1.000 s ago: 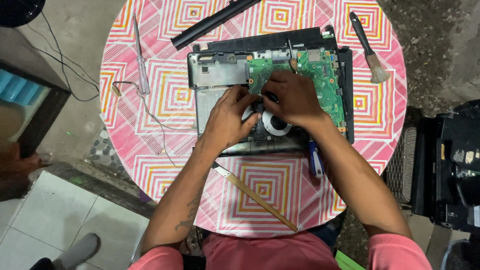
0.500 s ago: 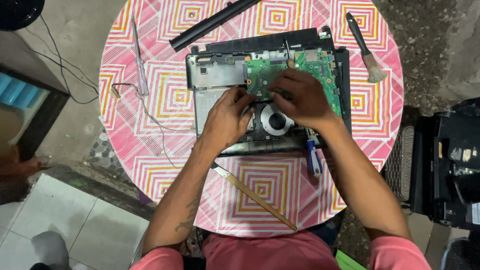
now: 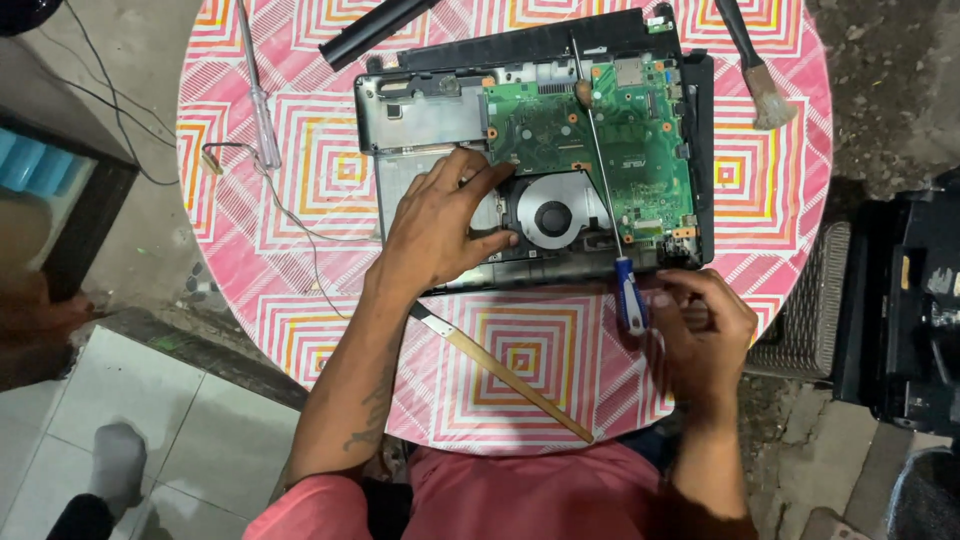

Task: Securing a cooling fan and connecting internal cables to a laptop motherboard using a screwdriver.

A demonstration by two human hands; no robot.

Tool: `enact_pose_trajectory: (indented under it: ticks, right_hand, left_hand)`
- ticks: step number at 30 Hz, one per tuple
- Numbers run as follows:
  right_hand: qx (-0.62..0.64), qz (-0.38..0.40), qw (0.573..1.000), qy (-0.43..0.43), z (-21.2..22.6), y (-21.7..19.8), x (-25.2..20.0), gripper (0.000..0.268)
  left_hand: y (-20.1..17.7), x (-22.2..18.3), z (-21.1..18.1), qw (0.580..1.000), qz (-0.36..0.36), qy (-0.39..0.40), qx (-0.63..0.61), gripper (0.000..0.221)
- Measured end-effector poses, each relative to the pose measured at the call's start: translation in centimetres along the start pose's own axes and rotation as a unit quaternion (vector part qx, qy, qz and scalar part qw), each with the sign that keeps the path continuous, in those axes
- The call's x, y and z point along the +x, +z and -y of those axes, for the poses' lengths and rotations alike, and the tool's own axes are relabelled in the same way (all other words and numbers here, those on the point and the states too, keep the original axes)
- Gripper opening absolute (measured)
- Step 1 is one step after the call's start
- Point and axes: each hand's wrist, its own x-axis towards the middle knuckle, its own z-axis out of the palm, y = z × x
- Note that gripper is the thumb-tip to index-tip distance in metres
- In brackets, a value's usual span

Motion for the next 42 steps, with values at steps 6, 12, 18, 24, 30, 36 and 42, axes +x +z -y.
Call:
enact_pose_trajectory:
  ticks: [6,12,18,24,30,36,42]
  right_hand:
    - [0.028,-0.011,1.000,-0.009,1.1,0.7,-0.4,0.029]
    - [0.049,-0.048,0.997,-0.018,-0.4,1.5,-1.4,0.029]
    - [0.074,-0.063,0.995,0.020,-1.1,1.2,-2.7,0.023]
    - [0.067,-0.032,0.996,0.039,-0.1,1.2,-2.4,0.017]
    - [0.090,0.023,0.994,0.049,-1.6,1.0,-2.6,0.051]
    - [0.064,0.043,0.993,0.093,-1.4,1.0,-2.7,0.065]
    - [0.050,0.049,0.996,0.062,-2.2,0.8,-2.9,0.064]
  left_hand:
    - [0.1,0.0,0.2,1.000,0.004,-0.003,0.009,0.069]
    - [-2.9,-0.6,-0.9,0.998,-0.013,0.009,-0.059,0.051]
    - [-5.6,-2.0,4.0,0.970,-0.238,0.035,-0.027,0.029]
    - [-5.1,-2.1,5.3,0.976,-0.215,0.002,-0.032,0.013]
    - [-4.8,-2.3,5.0,0.997,-0.024,-0.022,-0.065,0.023]
    - [-3.8,-1.7,5.7,0.998,0.053,-0.037,-0.005,0.035]
    - [-3.2,-1.2,5.1,0.993,0.085,-0.058,0.055,0.044]
